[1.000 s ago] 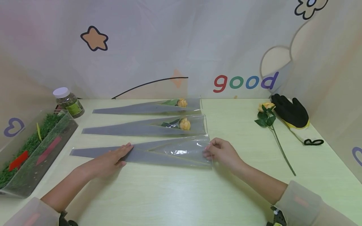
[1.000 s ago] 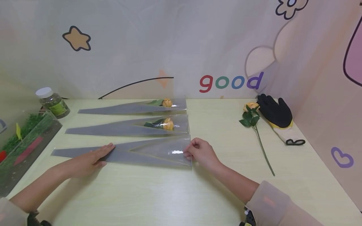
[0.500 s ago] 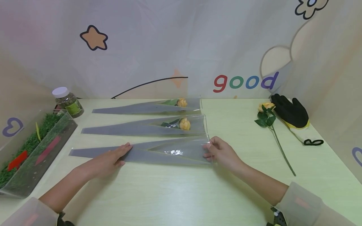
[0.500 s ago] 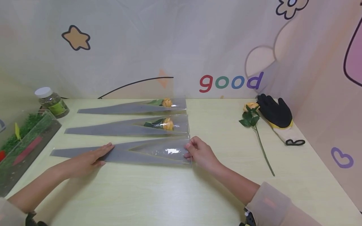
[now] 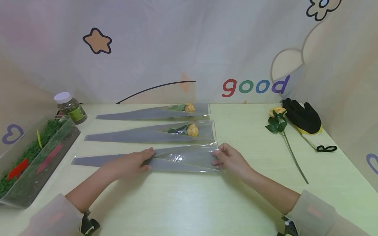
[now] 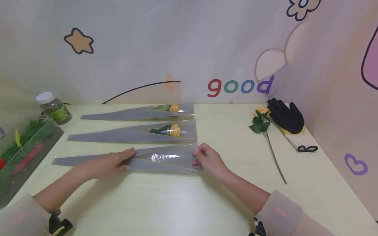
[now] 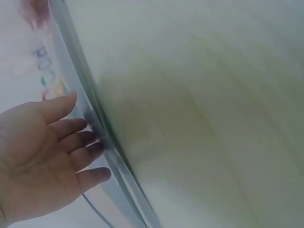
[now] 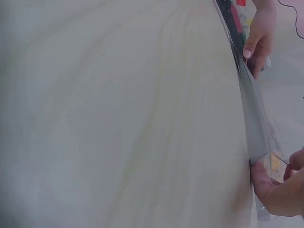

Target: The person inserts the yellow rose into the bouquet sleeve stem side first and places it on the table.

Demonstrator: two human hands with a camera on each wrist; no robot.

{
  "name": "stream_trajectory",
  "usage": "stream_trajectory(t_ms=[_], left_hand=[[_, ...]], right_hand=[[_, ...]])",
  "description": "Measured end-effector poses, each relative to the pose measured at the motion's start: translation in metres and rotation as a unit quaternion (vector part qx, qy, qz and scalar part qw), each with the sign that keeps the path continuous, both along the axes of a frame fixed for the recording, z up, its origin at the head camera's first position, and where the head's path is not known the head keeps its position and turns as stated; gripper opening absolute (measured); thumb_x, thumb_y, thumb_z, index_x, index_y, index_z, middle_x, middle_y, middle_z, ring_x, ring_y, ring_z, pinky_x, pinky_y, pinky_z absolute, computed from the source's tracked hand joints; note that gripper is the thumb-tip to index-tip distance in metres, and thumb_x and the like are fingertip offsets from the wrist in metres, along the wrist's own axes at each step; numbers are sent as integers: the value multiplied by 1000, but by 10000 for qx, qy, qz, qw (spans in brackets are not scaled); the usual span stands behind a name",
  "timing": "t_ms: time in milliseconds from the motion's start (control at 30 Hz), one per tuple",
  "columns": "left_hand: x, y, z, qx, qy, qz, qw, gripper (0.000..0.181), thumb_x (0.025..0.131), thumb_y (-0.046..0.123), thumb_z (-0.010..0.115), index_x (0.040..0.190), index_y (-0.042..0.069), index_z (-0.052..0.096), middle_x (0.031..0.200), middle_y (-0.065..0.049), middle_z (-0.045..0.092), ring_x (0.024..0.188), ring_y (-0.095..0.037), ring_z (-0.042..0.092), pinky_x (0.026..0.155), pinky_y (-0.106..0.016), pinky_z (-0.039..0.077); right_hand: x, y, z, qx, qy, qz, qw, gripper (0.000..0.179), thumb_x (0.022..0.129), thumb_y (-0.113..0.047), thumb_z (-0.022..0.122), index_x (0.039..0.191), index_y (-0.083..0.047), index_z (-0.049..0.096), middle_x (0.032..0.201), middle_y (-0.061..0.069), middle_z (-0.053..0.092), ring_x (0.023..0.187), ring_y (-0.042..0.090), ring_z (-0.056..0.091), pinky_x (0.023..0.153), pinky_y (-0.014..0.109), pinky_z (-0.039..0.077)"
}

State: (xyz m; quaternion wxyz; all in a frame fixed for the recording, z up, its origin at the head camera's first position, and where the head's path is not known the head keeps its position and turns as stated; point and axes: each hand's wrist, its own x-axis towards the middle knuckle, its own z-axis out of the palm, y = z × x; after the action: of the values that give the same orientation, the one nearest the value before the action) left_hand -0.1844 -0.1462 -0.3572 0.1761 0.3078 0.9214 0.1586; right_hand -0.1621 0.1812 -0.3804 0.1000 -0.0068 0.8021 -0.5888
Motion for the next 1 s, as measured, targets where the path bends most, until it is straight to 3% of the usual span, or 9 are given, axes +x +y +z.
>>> stream_trajectory(t_ms=[367, 600, 733, 833, 1000], left_hand=[[-10, 70, -1, 115, 165, -264, 9994, 58, 95, 23, 53, 144, 4, 29, 149, -11, 24, 134, -25, 26, 107, -39, 26], [-14, 106, -2, 560, 481, -673, 9950, 51, 95, 20, 54, 140, 3, 37, 143, -13, 38, 128, -26, 38, 106, -35, 28], [-15, 120, -4, 564, 661, -777, 9932, 42, 95, 19, 53, 134, 5, 44, 134, -10, 48, 119, -23, 48, 100, -35, 37], [-17, 129, -4, 499, 743, -795, 9928, 42, 96, 20, 52, 134, 6, 44, 134, -8, 48, 120, -21, 48, 100, -34, 37], [-16, 139, -2, 433, 674, -743, 9940, 50, 97, 22, 51, 141, 6, 37, 144, -9, 37, 131, -21, 34, 106, -33, 28]], right_hand=[[1, -1, 0, -5, 4, 46, 10000, 12, 98, -8, 43, 93, 2, 44, 119, 27, 54, 84, 23, 64, 74, 31, 54], [1, 0, 1, -23, -16, 57, 10000, 12, 98, -8, 43, 92, 2, 45, 118, 26, 55, 85, 22, 64, 72, 30, 53], [1, 1, 0, -51, -42, 47, 10000, 12, 98, -8, 42, 93, 3, 45, 119, 26, 55, 85, 23, 64, 73, 30, 53], [0, 1, 0, -74, -20, 47, 10000, 11, 98, -7, 42, 93, 3, 45, 119, 27, 55, 85, 24, 65, 73, 31, 53], [0, 1, 0, -104, 17, 101, 9999, 11, 98, -7, 42, 94, 3, 44, 119, 28, 54, 87, 25, 65, 74, 32, 53]])
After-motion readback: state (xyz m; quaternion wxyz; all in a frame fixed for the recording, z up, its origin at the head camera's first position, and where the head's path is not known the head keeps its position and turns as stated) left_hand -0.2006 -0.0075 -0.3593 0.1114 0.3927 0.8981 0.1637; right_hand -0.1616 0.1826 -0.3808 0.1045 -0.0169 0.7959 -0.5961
